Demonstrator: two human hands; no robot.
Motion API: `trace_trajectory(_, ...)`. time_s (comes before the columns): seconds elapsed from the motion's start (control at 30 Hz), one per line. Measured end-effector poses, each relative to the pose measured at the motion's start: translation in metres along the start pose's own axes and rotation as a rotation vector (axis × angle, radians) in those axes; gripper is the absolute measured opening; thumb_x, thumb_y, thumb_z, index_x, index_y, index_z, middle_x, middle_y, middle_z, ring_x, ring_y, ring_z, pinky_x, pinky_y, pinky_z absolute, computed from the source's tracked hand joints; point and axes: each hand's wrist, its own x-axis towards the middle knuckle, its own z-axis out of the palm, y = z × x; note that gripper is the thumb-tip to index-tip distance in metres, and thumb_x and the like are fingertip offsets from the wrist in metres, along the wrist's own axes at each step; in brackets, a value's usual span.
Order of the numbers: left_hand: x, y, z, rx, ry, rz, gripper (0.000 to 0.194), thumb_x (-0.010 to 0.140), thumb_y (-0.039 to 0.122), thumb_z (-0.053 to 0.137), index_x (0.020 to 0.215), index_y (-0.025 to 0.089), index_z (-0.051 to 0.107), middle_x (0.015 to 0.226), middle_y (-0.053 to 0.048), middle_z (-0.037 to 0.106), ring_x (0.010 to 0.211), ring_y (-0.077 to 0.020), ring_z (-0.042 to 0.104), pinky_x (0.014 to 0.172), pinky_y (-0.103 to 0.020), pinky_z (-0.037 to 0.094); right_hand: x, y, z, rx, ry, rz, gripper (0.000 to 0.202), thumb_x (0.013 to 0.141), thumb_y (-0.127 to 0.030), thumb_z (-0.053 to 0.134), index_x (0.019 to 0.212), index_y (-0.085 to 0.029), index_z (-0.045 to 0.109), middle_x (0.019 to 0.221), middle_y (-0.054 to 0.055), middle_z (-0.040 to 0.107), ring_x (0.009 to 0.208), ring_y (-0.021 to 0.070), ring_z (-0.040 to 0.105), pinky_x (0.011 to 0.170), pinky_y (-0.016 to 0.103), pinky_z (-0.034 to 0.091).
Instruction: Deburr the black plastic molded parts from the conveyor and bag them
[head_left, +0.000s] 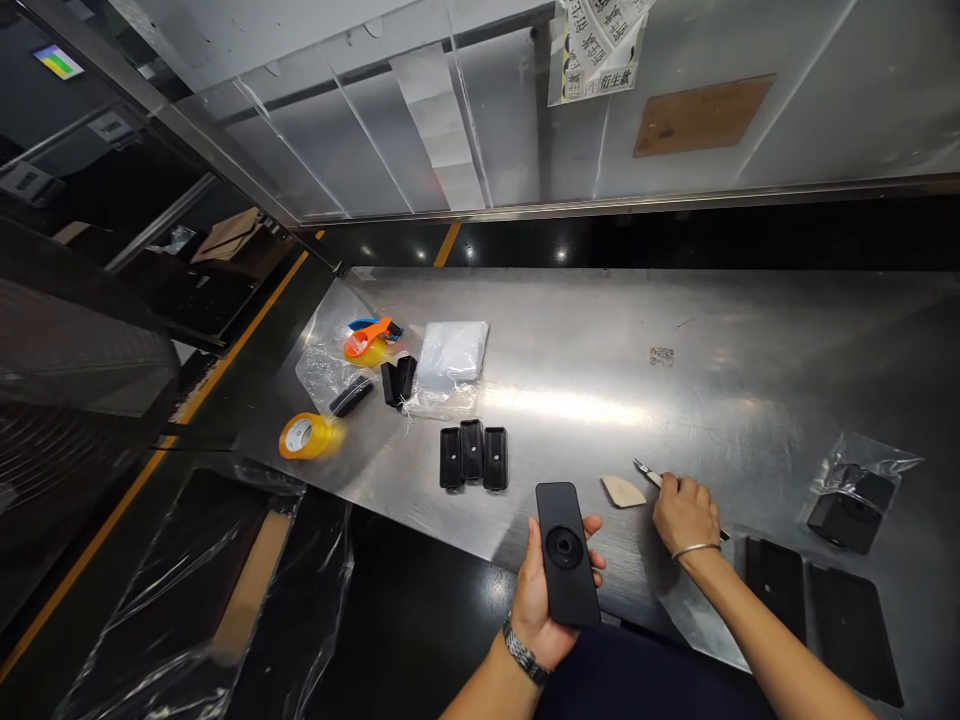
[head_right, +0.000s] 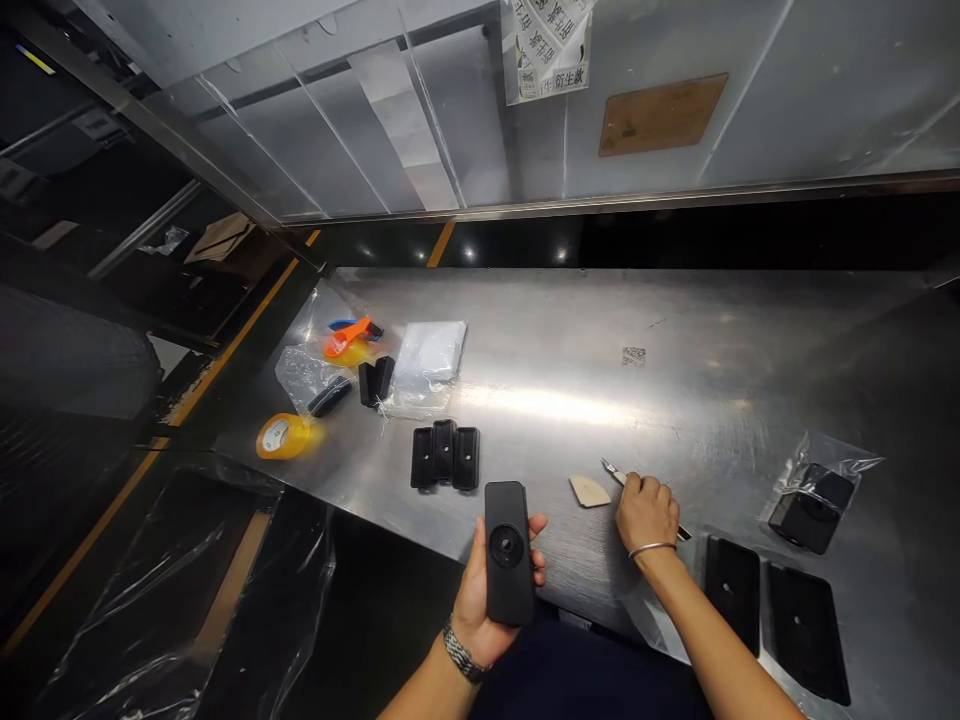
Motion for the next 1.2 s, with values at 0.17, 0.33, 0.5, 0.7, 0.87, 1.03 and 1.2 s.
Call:
trace_trajectory(0.17,0.0,0.003,-0.001,-0.023,0.003,0.074,0.054,0.083,0.056,0.05,0.105,0.01,0.067,0.114,-0.012,0.064,0.068,-0.0129,0.06,0.059,-0.023,0.05,-0.013,-0.015,0.002,-0.059,0.083,-0.227,0.037,0.09,-0.036,0.052,0.121,-0.017,0.051,0.117,0.008,0.055,0.104,0.0236,0.054,0.086,0.043,0.045)
trace_trajectory(0.33,-0.001,0.002,-0.002,-0.033,0.002,0.106,0.051,0.083,0.054,0.052,0.105,0.011,0.067,0.114,-0.012,0.064,0.067,-0.0124,0.06,0.059,-0.023,0.05,-0.027,-0.027,0.01,-0.064,0.089,-0.371,0.035,0.089,-0.03,0.054,0.122,-0.017,0.051,0.112,0.008,0.058,0.1,0.0228,0.056,0.081,0.041,0.046)
trace_trajectory(0.5,-0.001,0.0,-0.005,-0.028,-0.049,0.103,0.054,0.083,0.055,0.052,0.106,0.007,0.066,0.106,-0.013,0.067,0.067,-0.013,0.061,0.06,-0.023,0.049,-0.03,-0.03,0.008,-0.01,0.123,-0.379,0.03,0.089,-0.031,0.054,0.116,-0.016,0.054,0.108,0.007,0.059,0.096,0.0212,0.058,0.081,0.041,0.047)
trace_trajectory(0.7,-0.003,-0.006,-0.003,-0.021,-0.018,0.053,0.053,0.085,0.054,0.048,0.098,0.007,0.068,0.101,-0.012,0.069,0.065,-0.0131,0.062,0.058,-0.023,0.048,-0.021,-0.047,0.006,0.163,0.137,-0.424,0.023,0.09,-0.034,0.053,0.108,-0.02,0.058,0.104,0.004,0.061,0.089,0.0173,0.06,0.078,0.036,0.049)
trace_trajectory(0.87,-0.009,-0.005,0.002,0.022,0.04,0.043,0.053,0.086,0.054,0.045,0.096,0.007,0.068,0.093,-0.012,0.07,0.059,-0.0123,0.061,0.053,-0.022,0.046,-0.022,-0.053,-0.014,0.397,0.159,-0.429,0.031,0.09,-0.039,0.049,0.108,-0.014,0.055,0.095,0.008,0.062,0.084,0.0197,0.061,0.073,0.038,0.051)
trace_trajectory(1.03,-0.016,-0.002,0.007,0.066,0.109,0.074,0.051,0.087,0.054,0.044,0.105,0.01,0.063,0.087,-0.013,0.071,0.056,-0.0135,0.061,0.051,-0.023,0.046,-0.04,-0.05,-0.083,0.627,0.153,-0.476,0.032,0.092,-0.039,0.045,0.116,-0.019,0.047,0.104,0.01,0.059,0.092,0.0208,0.062,0.074,0.032,0.054)
trace_trajectory(1.2,-0.017,-0.004,0.01,0.119,0.23,0.074,0.052,0.086,0.049,0.05,0.122,0.013,0.052,0.083,-0.01,0.07,0.052,-0.014,0.061,0.05,-0.025,0.046,-0.059,-0.062,-0.138,0.749,0.127,-0.719,0.032,0.091,-0.028,0.05,0.122,-0.022,0.051,0.111,0.01,0.055,0.102,0.0222,0.058,0.082,0.033,0.052)
